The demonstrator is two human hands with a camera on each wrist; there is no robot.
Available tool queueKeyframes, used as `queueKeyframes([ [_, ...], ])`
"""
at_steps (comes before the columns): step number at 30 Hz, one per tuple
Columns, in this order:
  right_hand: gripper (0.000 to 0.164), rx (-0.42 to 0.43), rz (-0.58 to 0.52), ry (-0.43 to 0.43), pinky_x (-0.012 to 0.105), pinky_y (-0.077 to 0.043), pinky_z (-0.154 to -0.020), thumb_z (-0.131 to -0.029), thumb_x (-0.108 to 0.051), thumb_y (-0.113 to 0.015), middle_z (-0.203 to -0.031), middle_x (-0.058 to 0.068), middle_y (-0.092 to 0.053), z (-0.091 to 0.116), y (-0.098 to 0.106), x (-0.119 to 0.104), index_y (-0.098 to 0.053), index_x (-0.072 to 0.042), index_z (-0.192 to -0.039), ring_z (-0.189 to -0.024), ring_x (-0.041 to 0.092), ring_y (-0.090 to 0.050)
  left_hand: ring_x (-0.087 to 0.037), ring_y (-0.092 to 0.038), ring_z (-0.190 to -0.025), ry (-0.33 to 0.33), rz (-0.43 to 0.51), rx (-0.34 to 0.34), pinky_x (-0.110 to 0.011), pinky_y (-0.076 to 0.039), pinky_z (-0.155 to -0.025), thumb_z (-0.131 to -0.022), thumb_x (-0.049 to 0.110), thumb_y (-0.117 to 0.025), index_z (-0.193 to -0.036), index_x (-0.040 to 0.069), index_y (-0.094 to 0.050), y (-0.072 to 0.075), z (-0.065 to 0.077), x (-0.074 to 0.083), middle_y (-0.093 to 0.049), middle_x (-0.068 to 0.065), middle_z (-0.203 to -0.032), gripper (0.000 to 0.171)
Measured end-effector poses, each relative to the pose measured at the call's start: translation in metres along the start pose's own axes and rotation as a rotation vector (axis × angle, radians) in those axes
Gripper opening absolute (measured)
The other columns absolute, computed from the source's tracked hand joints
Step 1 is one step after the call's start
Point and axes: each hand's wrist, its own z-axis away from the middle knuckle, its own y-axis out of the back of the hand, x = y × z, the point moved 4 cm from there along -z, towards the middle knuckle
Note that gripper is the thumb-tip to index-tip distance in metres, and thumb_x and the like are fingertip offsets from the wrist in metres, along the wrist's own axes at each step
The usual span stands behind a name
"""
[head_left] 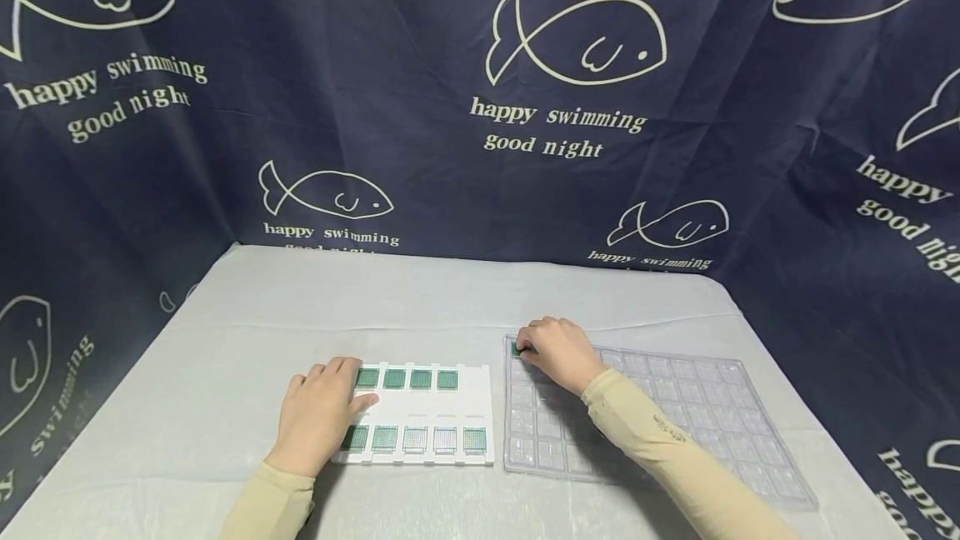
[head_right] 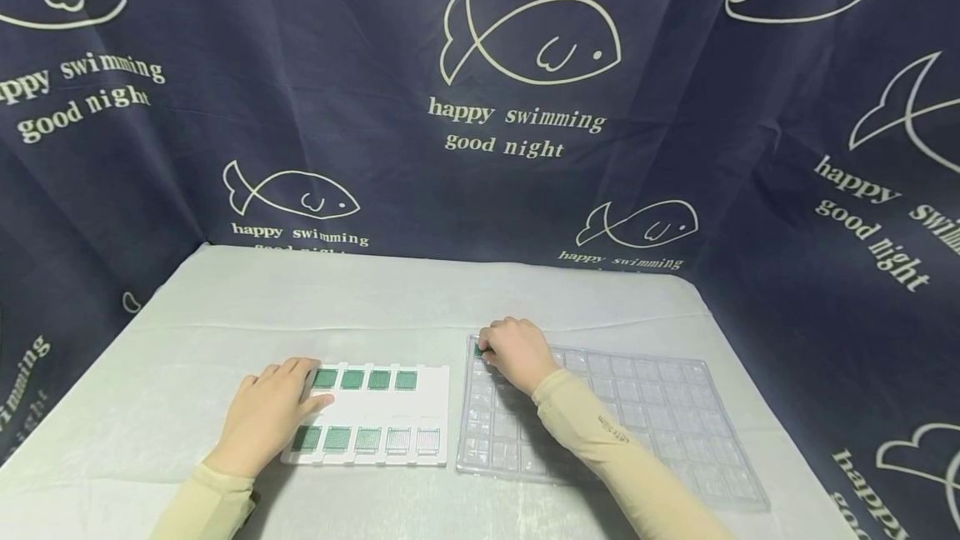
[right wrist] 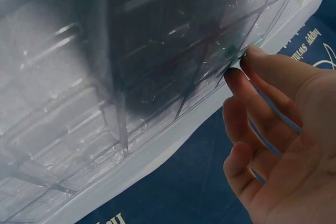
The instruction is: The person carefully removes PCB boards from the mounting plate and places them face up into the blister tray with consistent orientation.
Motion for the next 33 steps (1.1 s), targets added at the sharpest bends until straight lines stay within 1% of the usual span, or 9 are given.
queueKeyframes([
  [8, 0.014, -0.012, 0.002, -0.026, 0.039, -0.055, -0.08, -0.079, -0.018, -0.086, -0.086, -0.005, -0.075, -0.0025, -0.0027, -0.0002, -0.076, -0.017, -0.088, -0.082, 0.017, -0.07, -0.035, -0.066, -0.098, -0.002, -0.001, 0.007, -0.044, -0.045, -0.076, -0.083, 0.038, -0.081, -0.124, 0.004, -0.065, -0.0008, -0.0002, -0.0011, -0.071, -0.013, -0.116, 0.056],
  [14, 0.012, -0.017, 0.013, -0.025, 0.037, -0.055, -0.077, -0.081, -0.014, -0.085, -0.083, -0.005, -0.074, -0.0046, -0.0042, -0.0024, -0.073, -0.017, -0.082, -0.079, 0.016, -0.07, -0.035, -0.067, -0.099, -0.002, 0.0, 0.003, -0.045, -0.046, -0.076, -0.083, 0.039, -0.081, -0.125, 0.004, -0.065, -0.0012, -0.0009, -0.0015, -0.071, -0.013, -0.117, 0.057],
  [19, 0.012, -0.012, 0.027, -0.027, 0.037, -0.056, -0.077, -0.081, -0.011, -0.084, -0.081, -0.005, -0.075, -0.0053, -0.0045, -0.0031, -0.074, -0.018, -0.079, -0.076, 0.015, -0.071, -0.035, -0.067, -0.099, -0.004, -0.006, 0.004, -0.046, -0.046, -0.077, -0.083, 0.04, -0.08, -0.124, 0.005, -0.065, -0.0017, -0.0013, -0.0014, -0.072, -0.013, -0.117, 0.057],
  [23, 0.01, 0.0, 0.044, -0.017, 0.037, -0.056, -0.078, -0.082, -0.011, -0.083, -0.082, -0.005, -0.077, -0.0054, -0.0024, -0.0037, -0.077, -0.019, -0.08, -0.077, 0.016, -0.072, -0.035, -0.067, -0.098, -0.003, -0.007, 0.01, -0.045, -0.046, -0.076, -0.082, 0.04, -0.081, -0.124, 0.005, -0.065, -0.0013, -0.0017, -0.001, -0.072, -0.012, -0.116, 0.057],
  [28, 0.009, 0.004, 0.057, -0.012, 0.037, -0.057, -0.077, -0.082, -0.012, -0.083, -0.083, -0.004, -0.078, -0.0045, -0.0002, -0.0048, -0.079, -0.019, -0.082, -0.078, 0.017, -0.073, -0.035, -0.066, -0.1, 0.004, -0.002, -0.001, -0.046, -0.046, -0.078, -0.084, 0.039, -0.08, -0.126, 0.004, -0.065, -0.0012, -0.0013, -0.0008, -0.071, -0.013, -0.118, 0.057],
  [33, 0.009, -0.02, 0.038, -0.025, 0.038, -0.058, -0.076, -0.081, -0.011, -0.083, -0.084, -0.003, -0.078, -0.0023, 0.0015, -0.0069, -0.08, -0.019, -0.081, -0.078, 0.018, -0.073, -0.036, -0.067, -0.102, 0.01, 0.006, -0.006, -0.045, -0.046, -0.079, -0.084, 0.038, -0.08, -0.126, 0.004, -0.065, -0.0018, -0.0002, -0.0008, -0.071, -0.014, -0.119, 0.056],
])
